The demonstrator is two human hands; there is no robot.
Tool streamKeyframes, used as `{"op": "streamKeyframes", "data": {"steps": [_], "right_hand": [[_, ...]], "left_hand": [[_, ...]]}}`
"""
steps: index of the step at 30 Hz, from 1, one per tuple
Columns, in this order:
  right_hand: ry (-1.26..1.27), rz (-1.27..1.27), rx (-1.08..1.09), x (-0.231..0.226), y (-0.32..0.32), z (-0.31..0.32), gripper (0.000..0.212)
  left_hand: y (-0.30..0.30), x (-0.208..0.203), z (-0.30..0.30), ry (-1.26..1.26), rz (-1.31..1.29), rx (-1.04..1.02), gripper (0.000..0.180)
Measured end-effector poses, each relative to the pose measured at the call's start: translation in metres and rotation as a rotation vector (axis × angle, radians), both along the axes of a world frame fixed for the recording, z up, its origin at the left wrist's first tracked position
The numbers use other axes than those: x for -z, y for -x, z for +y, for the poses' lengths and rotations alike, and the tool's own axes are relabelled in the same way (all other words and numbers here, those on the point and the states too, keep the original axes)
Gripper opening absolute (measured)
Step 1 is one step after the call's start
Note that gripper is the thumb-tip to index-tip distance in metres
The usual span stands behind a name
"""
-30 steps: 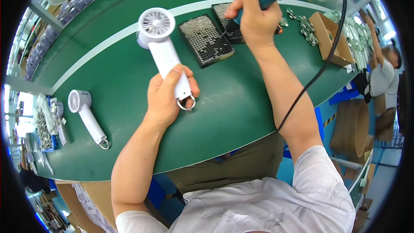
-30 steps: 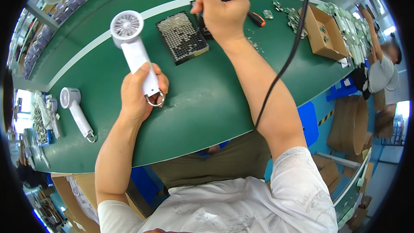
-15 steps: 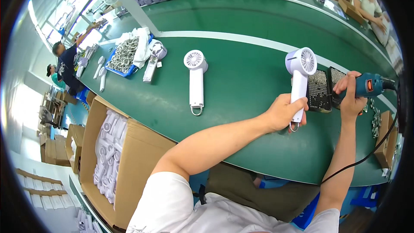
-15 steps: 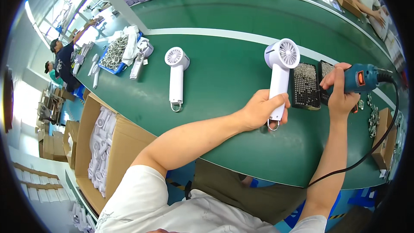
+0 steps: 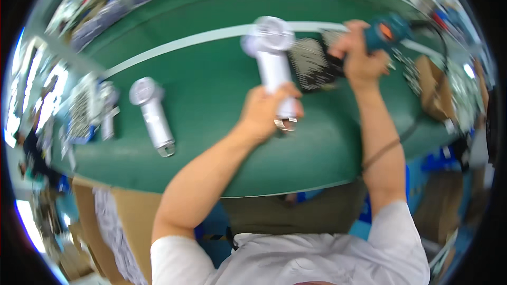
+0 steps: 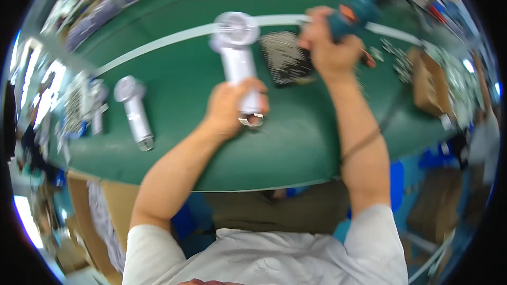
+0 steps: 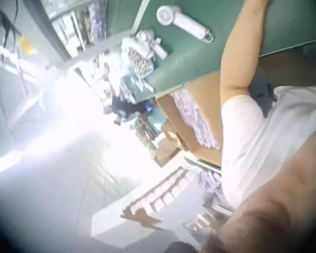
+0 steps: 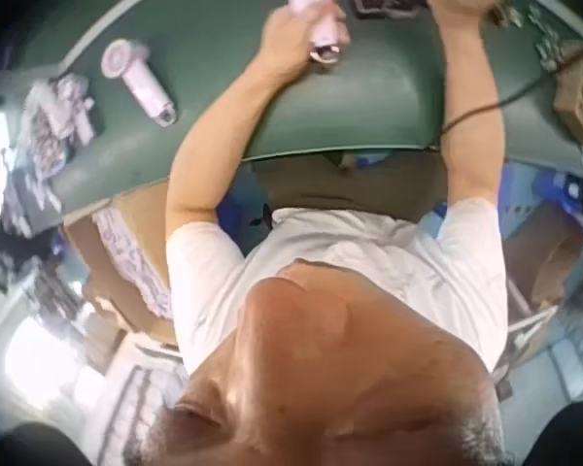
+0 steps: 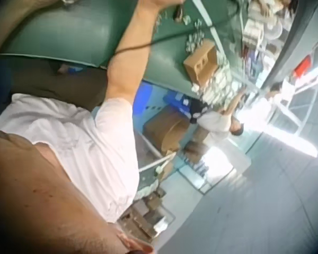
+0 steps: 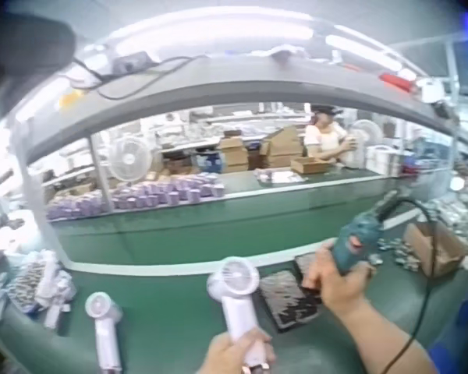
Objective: Assembling a small handheld electric fan at a production line station, including inserting components and securing them with an electric screwdriver.
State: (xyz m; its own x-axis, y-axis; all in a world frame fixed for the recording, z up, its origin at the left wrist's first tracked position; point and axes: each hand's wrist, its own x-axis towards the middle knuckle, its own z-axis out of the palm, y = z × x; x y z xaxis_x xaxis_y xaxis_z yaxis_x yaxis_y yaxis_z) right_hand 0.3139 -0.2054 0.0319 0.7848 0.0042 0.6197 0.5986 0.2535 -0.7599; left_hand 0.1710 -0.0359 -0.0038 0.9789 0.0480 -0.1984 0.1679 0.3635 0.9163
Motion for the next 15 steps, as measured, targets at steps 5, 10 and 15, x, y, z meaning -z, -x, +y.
{"op": "streamKeyframes", "data": {"steps": [5,10,15], "right_hand": [[0.051,-0.090,0.027,-0.007,-0.007,-0.013,0.017],[-0.007,-0.103,0.024,-0.007,-0.011,-0.020,0.020],[-0.083,-0.068,-0.016,-0.008,-0.011,-0.019,0.022]], "left_hand": [[-0.003,-0.001,-0.004,0.048,-0.047,0.040,0.034],[-0.004,-0.001,-0.006,0.053,-0.040,0.071,0.033],[-0.001,-0.001,-0.005,0.023,-0.042,0.070,0.036]]}}
